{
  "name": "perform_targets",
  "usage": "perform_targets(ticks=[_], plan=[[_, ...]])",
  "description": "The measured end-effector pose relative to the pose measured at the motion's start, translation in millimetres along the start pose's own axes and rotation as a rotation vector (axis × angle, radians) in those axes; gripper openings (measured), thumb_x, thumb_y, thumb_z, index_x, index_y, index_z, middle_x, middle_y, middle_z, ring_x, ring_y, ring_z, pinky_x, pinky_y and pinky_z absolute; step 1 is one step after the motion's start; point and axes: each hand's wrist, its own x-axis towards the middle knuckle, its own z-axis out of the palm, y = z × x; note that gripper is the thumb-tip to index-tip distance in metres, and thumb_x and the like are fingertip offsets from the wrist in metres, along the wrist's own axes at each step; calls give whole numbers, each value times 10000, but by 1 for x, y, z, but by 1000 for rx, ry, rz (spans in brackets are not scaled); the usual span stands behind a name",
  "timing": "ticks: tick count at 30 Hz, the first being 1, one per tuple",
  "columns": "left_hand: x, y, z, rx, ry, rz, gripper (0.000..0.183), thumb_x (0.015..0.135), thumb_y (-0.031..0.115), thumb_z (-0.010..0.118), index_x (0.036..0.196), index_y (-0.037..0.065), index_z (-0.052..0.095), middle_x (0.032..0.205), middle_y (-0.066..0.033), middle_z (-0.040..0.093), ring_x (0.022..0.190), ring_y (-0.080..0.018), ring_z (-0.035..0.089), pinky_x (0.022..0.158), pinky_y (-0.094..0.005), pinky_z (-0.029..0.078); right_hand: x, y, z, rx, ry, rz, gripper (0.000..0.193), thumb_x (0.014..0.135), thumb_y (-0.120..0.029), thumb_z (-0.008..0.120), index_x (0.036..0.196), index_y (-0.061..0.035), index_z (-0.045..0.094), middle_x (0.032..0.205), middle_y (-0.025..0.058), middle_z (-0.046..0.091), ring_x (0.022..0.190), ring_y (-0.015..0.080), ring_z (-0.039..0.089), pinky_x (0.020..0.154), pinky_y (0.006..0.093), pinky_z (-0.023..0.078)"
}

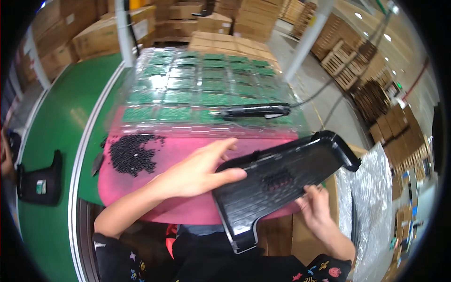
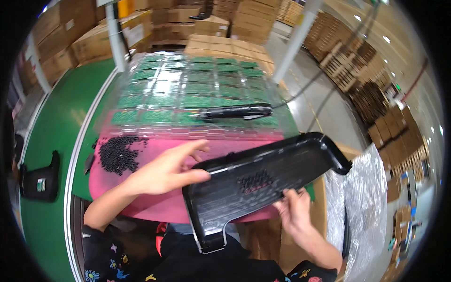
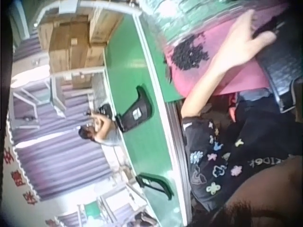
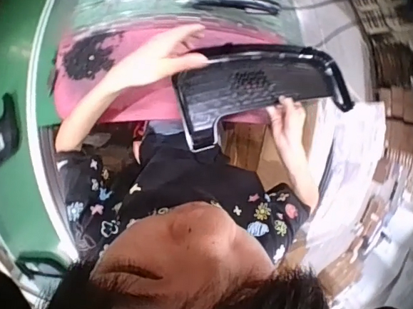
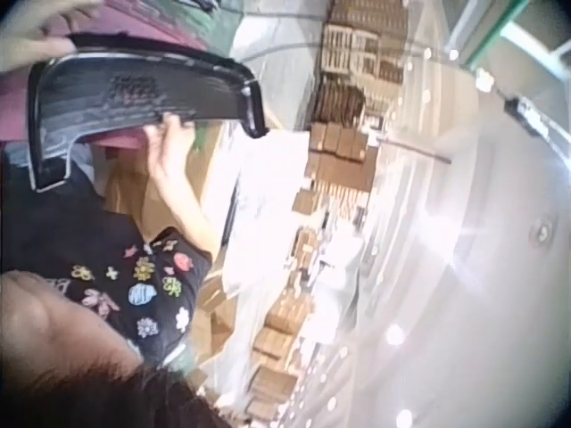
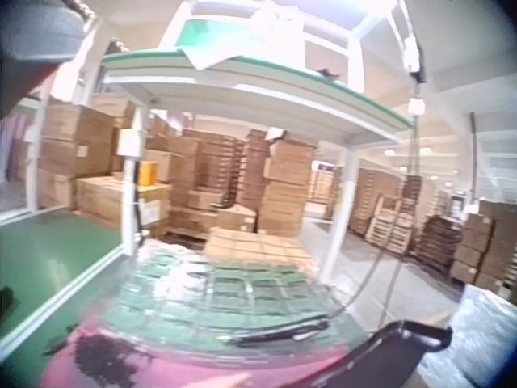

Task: Assemble a PCB into a plastic electronic component housing using an electric screwdriver.

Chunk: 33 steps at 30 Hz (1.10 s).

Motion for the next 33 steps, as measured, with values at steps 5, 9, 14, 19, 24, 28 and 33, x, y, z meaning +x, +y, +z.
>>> perform_targets(ticks=[5, 9, 14, 19, 24, 28, 33], plan=[[14, -46, -9, 454, -103, 108, 354, 813, 123, 690, 1121, -17, 585, 1050, -158, 599, 1002, -359, 590, 867, -445, 485, -12, 35, 7, -250, -203, 218, 234, 921, -7, 570, 1144, -4, 498, 976, 97, 638, 880, 209, 669, 740, 454, 612], [15, -56, -35, 498, -38, 54, 226, 818, 59, 649, 1032, 0, 604, 1017, -143, 594, 1010, -359, 582, 852, -441, 480, 3, 0, 18, -834, -729, 651, 223, 901, -69, 657, 1085, 18, 569, 852, 94, 668, 676, 169, 679, 648, 308, 592], [1, -75, -39, 596, 111, 136, 159, 843, 122, 646, 924, 8, 571, 922, -137, 572, 920, -337, 599, 764, -428, 503, 79, -28, 144, -1217, -1042, -525, 59, 870, -60, 654, 885, -13, 620, 761, 25, 618, 613, 92, 624, 557, 230, 496], [7, -92, -34, 775, 144, 296, 168, 833, 182, 641, 833, 42, 548, 821, -90, 577, 817, -268, 620, 698, -366, 520, 245, -12, 260, -1783, -472, -1222, 446, 798, -133, 665, 1206, -117, 486, 1113, 120, 595, 1012, 313, 594, 783, 448, 516], [7, -88, -32, 837, 111, 291, 178, 753, 93, 578, 915, 20, 594, 903, -84, 619, 889, -228, 647, 718, -332, 539, 362, 24, 310, -1961, -204, -1136, 625, 799, -95, 658, 1371, -203, 431, 1342, 112, 496, 1276, 318, 455, 980, 491, 455], [5, -89, -33, 806, 111, 308, 157, 737, 101, 588, 875, 26, 576, 861, -70, 598, 853, -222, 631, 707, -336, 537, 388, 36, 323, -2031, -390, -937, 800, 795, -47, 638, 1490, -227, 287, 1494, 154, 377, 1391, 300, 345, 1134, 491, 289], [6, -88, -28, 799, 126, 263, 178, 847, 233, 635, 837, 62, 588, 806, -59, 580, 804, -223, 608, 679, -335, 494, 345, 14, 321, -1597, -314, -1225, 879, 782, -89, 707, 1504, -118, 205, 1238, 189, 583, 1216, 327, 532, 1025, 417, 418]])
